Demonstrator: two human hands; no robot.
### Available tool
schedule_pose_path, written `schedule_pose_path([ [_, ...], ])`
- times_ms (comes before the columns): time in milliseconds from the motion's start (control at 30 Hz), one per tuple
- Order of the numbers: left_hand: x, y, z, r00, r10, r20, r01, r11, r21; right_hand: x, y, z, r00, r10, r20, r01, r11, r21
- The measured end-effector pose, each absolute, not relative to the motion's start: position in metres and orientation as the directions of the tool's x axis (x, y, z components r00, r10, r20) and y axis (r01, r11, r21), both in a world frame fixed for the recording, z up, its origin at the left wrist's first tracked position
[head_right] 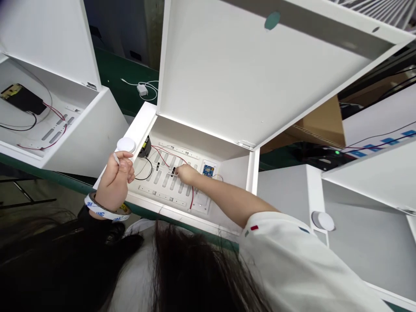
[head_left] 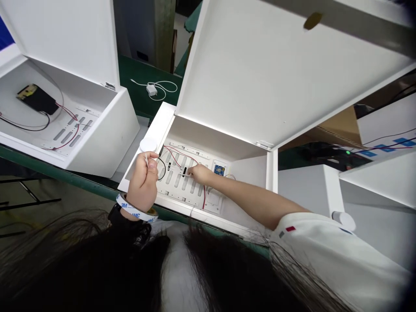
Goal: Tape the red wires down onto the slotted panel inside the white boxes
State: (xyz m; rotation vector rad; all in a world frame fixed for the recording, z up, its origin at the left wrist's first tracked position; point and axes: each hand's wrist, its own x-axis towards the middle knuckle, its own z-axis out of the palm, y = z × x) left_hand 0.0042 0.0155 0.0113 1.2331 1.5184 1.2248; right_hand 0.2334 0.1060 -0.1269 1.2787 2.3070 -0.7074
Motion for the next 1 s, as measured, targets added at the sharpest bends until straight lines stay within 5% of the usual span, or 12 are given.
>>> schedule_pose_path([
  [433,0.005,0.011,0.014,-0.154,0.988,-0.026,0.266,0.067,0.962,0.23,0.09,-0.153,-0.571,0.646,-0.507,0.777,0.625,-0.078],
  [1000,0.007,0.011,0.012,-0.167,0.986,-0.008,0.31,0.06,0.949,0.214,0.103,-0.154,-0.628,0.616,-0.476,0.742,0.657,-0.13],
])
